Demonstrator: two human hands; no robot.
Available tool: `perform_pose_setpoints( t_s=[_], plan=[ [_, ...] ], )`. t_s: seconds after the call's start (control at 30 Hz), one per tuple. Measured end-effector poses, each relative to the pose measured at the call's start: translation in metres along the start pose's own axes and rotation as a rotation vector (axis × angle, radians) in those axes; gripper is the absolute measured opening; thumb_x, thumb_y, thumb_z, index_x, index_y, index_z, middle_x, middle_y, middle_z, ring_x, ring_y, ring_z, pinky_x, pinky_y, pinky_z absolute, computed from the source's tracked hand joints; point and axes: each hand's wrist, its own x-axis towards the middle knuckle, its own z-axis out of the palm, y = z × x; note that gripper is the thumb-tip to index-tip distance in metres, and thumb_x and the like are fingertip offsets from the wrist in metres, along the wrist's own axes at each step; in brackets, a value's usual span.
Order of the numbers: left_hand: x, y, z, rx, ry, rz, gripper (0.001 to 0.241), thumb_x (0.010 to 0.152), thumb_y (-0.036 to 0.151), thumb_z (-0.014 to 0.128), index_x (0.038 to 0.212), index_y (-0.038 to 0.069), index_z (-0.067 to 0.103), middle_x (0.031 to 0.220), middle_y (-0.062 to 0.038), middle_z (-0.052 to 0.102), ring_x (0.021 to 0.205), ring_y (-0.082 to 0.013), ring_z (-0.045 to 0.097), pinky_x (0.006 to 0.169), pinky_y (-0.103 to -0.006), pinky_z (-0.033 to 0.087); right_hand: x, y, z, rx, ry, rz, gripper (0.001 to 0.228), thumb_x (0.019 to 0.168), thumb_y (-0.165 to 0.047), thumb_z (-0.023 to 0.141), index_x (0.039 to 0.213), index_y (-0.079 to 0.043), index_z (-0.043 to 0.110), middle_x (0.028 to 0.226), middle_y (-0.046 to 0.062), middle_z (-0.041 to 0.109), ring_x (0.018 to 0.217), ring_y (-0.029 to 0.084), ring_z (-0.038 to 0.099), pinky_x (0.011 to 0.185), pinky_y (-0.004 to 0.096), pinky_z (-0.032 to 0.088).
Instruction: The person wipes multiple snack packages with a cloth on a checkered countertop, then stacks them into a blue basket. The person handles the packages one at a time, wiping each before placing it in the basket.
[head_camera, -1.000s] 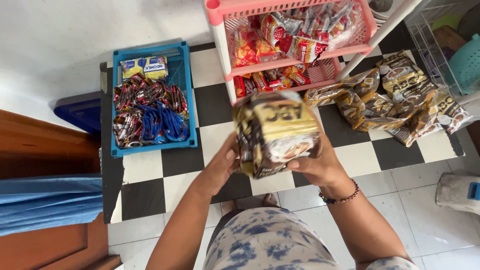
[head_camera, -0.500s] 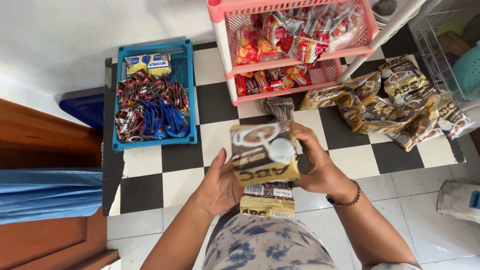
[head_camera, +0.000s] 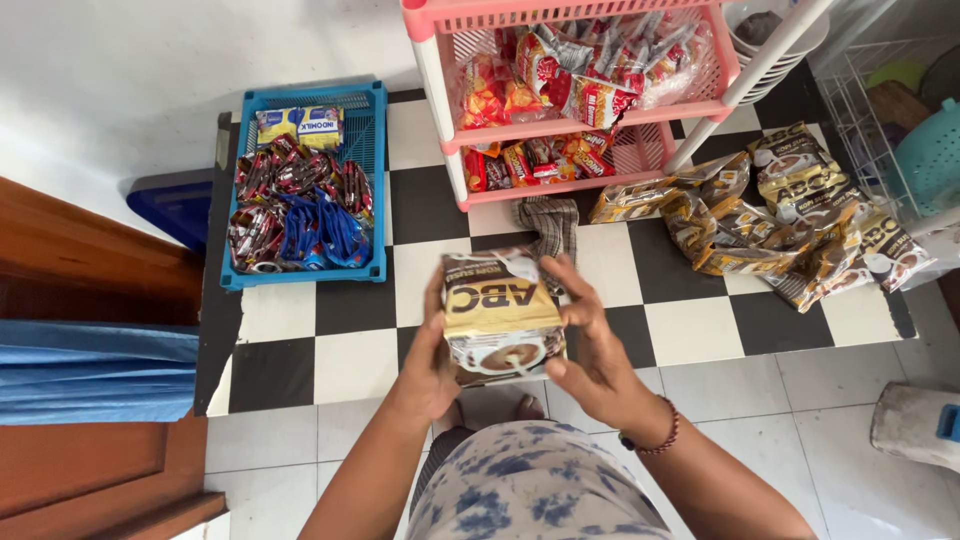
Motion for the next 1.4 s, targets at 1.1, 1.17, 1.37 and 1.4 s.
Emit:
perform_pose_setpoints(
  t_s=[1.1, 1.17, 1.37, 1.4],
  plan=[
    [-0.002, 0.066, -0.204, -0.597, 0.17, -0.16, 0.065, 0.093, 0.029, 0.061, 0.148, -0.002, 0.046, 0.137, -0.024, 0.061, 0.121, -0.0389, 0.064, 0.109, -0.0543, 0.05, 0.119, 0.064, 0.122, -0.326, -0.132, 0.066, 0.06, 0.097, -0.014, 0.068, 0.152, -0.003, 0.045, 0.165, 0.019, 0.037, 0.153, 0.032, 0.039, 0.121, 0.042, 0.038],
    [-0.001, 0.071, -0.229, -0.675, 0.18, -0.088, 0.057, 0.091, 0.033, 0.058, 0.136, -0.001, 0.059, 0.128, -0.022, 0.068, 0.114, -0.0377, 0.068, 0.104, -0.0538, 0.052, 0.144, 0.073, 0.124, -0.267, -0.074, 0.11, 0.056, 0.104, -0.018, 0.058, 0.155, -0.003, 0.041, 0.168, 0.019, 0.036, 0.155, 0.031, 0.04, 0.123, 0.041, 0.038],
    [0.014, 0.082, -0.271, -0.691, 0.192, -0.099, 0.056, 0.097, 0.035, 0.055, 0.14, -0.001, 0.057, 0.131, -0.021, 0.067, 0.117, -0.0351, 0.067, 0.102, -0.0507, 0.055, 0.189, 0.118, 0.175, -0.227, -0.102, 0.337, 0.066, 0.108, -0.033, 0.046, 0.162, 0.0, 0.028, 0.164, 0.02, 0.039, 0.153, 0.032, 0.036, 0.124, 0.042, 0.027],
    [0.017, 0.089, -0.276, -0.627, 0.132, -0.077, 0.06, 0.1, 0.033, 0.058, 0.146, -0.004, 0.05, 0.135, -0.024, 0.064, 0.119, -0.0367, 0.066, 0.103, -0.051, 0.055, 0.192, 0.122, 0.181, -0.243, -0.106, 0.342, 0.069, 0.107, -0.036, 0.047, 0.162, 0.0, 0.027, 0.162, 0.02, 0.04, 0.152, 0.032, 0.037, 0.123, 0.042, 0.027]
  ],
)
